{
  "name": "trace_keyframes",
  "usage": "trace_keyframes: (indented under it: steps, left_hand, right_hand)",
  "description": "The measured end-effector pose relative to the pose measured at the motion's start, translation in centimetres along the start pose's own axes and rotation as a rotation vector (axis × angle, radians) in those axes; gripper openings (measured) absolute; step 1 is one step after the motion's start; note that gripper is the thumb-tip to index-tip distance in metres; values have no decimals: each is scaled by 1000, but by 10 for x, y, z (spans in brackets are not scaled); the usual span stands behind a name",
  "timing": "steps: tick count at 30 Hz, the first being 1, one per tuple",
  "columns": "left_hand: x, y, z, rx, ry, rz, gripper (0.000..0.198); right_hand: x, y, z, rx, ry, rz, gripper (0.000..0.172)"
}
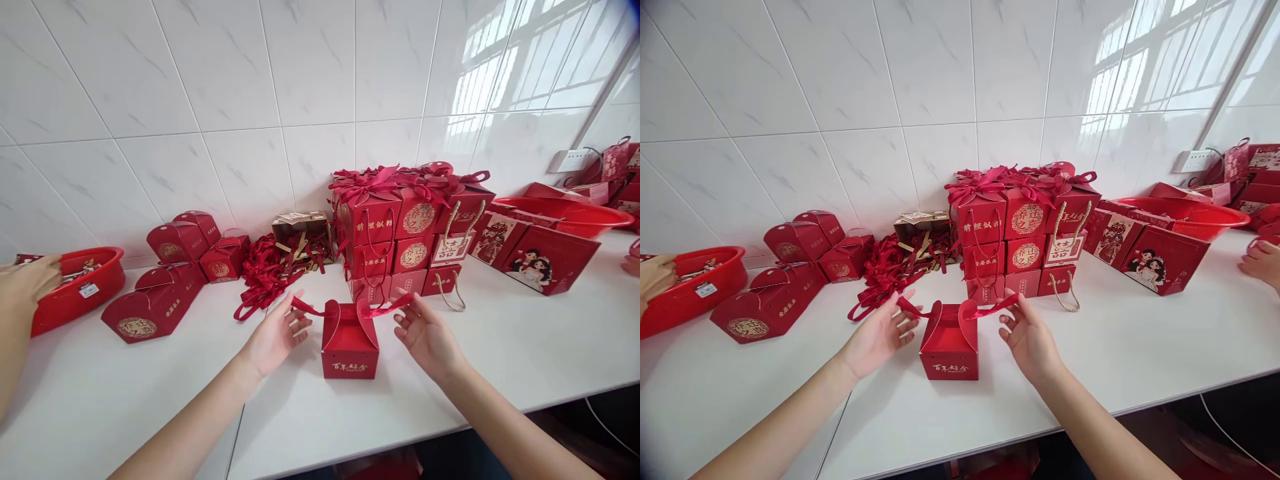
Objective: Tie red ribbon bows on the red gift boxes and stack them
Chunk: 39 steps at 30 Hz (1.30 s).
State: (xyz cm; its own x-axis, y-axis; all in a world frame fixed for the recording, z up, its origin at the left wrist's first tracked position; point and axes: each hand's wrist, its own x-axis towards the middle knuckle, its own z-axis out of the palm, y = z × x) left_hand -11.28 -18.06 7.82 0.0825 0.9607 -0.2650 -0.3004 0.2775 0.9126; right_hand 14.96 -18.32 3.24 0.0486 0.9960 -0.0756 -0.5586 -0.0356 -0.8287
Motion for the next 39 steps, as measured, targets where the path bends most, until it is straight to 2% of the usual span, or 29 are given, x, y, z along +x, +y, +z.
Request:
trace_keyframes:
  steps: [3, 7, 10, 13, 16, 19, 22, 25, 29, 33, 35, 37, 39]
  left_hand:
    - [5, 25, -3, -71, 68, 177, 31]
    - [-2, 60, 2, 21, 25, 474, 27]
    - [-9, 78, 19, 106, -19, 657, 18]
    - [-14, 86, 40, 145, -137, 723, 19]
    - [-18, 86, 61, 149, -311, 732, 22]
    - [-21, 82, 75, 187, -438, 720, 21]
    - [-24, 79, 84, 331, -461, 686, 25]
    - [-26, 77, 90, 486, -402, 664, 28]
    - [-27, 73, 92, 621, -311, 649, 30]
    - [-25, 73, 86, 684, -339, 511, 25]
    - [-23, 74, 79, 660, -396, 392, 23]
    - [-20, 75, 72, 553, -441, 298, 27]
    - [-17, 76, 66, 408, -473, 225, 33]
  right_hand:
    - [6, -20, 2, 20, 76, -147, 32]
    - [3, -51, 14, -146, 83, -443, 29]
    - [-6, -72, 33, -351, 73, -666, 21]
    - [-12, -88, 58, -501, 1, -791, 24]
    - [-13, -98, 85, -453, -205, -663, 22]
    - [-10, -103, 105, -397, -301, -428, 21]
    - [-7, -104, 114, -443, -366, -241, 18]
    - [-7, -101, 114, -396, -487, -183, 13]
    - [-6, -91, 103, -357, -642, -249, 12]
    - [-4, -79, 92, -418, -590, -349, 37]
    - [-3, -76, 87, -464, -600, -405, 37]
    - [0, -76, 80, -613, -695, -553, 28]
    - [5, -75, 74, -825, -798, -847, 22]
